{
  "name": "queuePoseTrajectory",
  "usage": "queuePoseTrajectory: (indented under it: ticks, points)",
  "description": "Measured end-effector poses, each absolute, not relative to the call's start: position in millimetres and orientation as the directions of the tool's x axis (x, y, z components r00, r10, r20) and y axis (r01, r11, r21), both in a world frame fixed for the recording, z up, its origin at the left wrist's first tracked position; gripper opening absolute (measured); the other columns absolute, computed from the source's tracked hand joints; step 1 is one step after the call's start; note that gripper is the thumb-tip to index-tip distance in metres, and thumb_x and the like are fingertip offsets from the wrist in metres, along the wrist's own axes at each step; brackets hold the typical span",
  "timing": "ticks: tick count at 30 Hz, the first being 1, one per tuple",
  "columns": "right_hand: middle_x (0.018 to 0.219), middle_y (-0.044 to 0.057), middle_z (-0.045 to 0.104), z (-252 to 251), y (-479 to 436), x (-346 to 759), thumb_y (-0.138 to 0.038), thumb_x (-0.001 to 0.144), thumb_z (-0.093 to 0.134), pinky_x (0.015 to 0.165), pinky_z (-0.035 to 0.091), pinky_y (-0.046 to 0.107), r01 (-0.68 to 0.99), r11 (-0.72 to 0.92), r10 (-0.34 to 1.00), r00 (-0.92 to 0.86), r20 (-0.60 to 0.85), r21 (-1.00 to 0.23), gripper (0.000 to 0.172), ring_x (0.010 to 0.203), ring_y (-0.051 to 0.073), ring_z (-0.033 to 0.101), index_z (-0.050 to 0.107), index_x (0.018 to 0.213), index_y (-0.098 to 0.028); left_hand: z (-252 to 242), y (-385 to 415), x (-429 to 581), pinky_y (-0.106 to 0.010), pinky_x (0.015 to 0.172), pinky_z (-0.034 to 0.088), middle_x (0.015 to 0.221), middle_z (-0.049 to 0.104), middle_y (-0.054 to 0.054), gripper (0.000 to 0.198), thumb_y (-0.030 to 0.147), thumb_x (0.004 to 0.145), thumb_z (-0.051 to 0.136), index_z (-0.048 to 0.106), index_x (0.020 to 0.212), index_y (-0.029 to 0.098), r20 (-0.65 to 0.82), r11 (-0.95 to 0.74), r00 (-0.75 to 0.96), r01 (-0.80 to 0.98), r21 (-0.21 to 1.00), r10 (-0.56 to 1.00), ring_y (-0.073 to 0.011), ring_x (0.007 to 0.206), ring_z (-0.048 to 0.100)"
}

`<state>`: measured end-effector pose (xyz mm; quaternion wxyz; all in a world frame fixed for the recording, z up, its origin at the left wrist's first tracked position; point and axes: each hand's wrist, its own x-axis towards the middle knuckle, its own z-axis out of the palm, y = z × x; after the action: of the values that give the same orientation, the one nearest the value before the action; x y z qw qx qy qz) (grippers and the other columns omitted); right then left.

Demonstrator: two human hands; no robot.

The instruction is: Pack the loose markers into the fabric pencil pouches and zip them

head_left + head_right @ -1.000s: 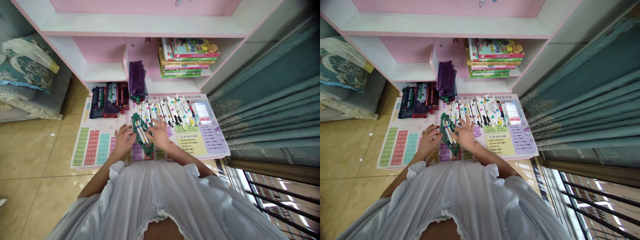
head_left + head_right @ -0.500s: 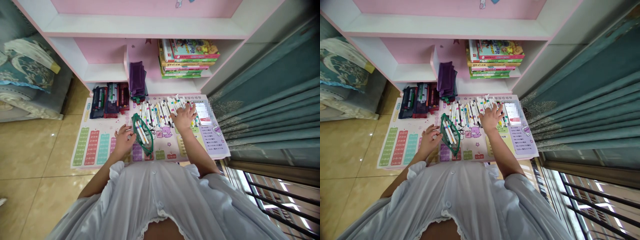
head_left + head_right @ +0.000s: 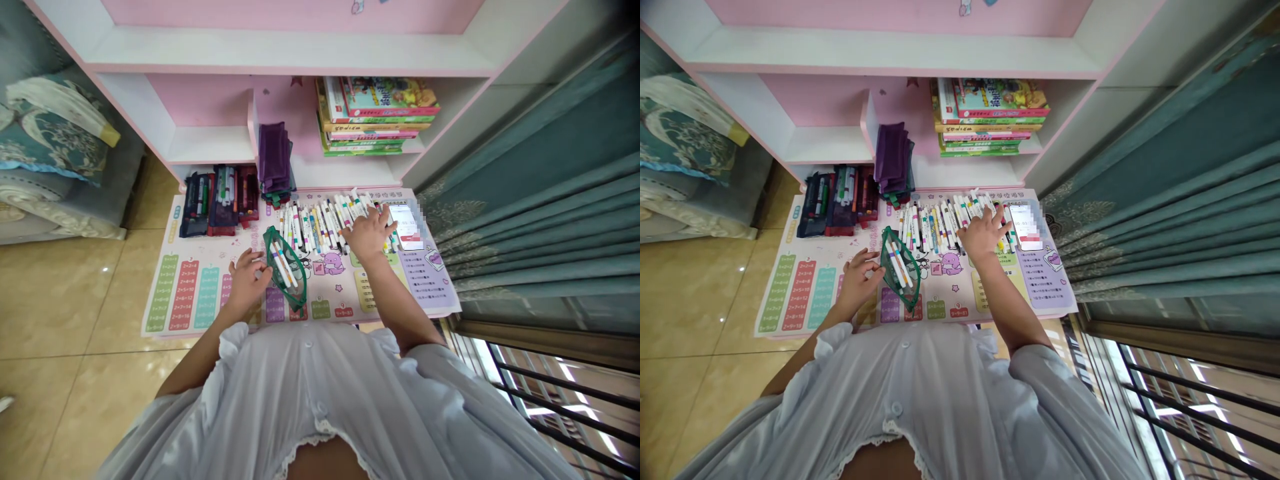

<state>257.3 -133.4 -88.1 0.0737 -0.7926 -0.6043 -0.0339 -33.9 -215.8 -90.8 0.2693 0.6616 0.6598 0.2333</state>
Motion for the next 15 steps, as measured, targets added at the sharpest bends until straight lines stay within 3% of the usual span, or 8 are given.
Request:
queuePoseTrajectory:
  ticks: [8,15]
  points:
    - [0.146,0.02,0.041,-84.9,-130.4,255.4,-0.039,0.08,0.061,0.105,0.02,0.074,0.96,-0.27,0.957,0.276,0.089,-0.072,0.035,0.142,0.045,0.016,0.066,0.102,-0.012,-89.1,-216.3,-33.5,-0.064,0.113,0.016,0.127,0.063,-0.006,0.023,0.033,0.081,0.055,0.058,0.063,0.021,-0.049,0.02,0.017,0.749,0.662,0.999,-0.0305,0.138,0.04]
    - [0.143,0.02,0.045,-91.1,-125.7,261.6,-0.039,0.078,0.06,0.104,0.017,0.075,0.961,-0.267,0.954,0.274,0.124,-0.074,0.03,0.141,0.045,0.019,0.069,0.087,-0.011,-89.4,-216.0,-33.3,-0.065,0.113,0.016,0.127,0.063,-0.006,0.022,0.033,0.081,0.055,0.059,0.062,0.022,-0.047,0.014,0.023,0.748,0.664,0.999,-0.0302,0.138,0.039]
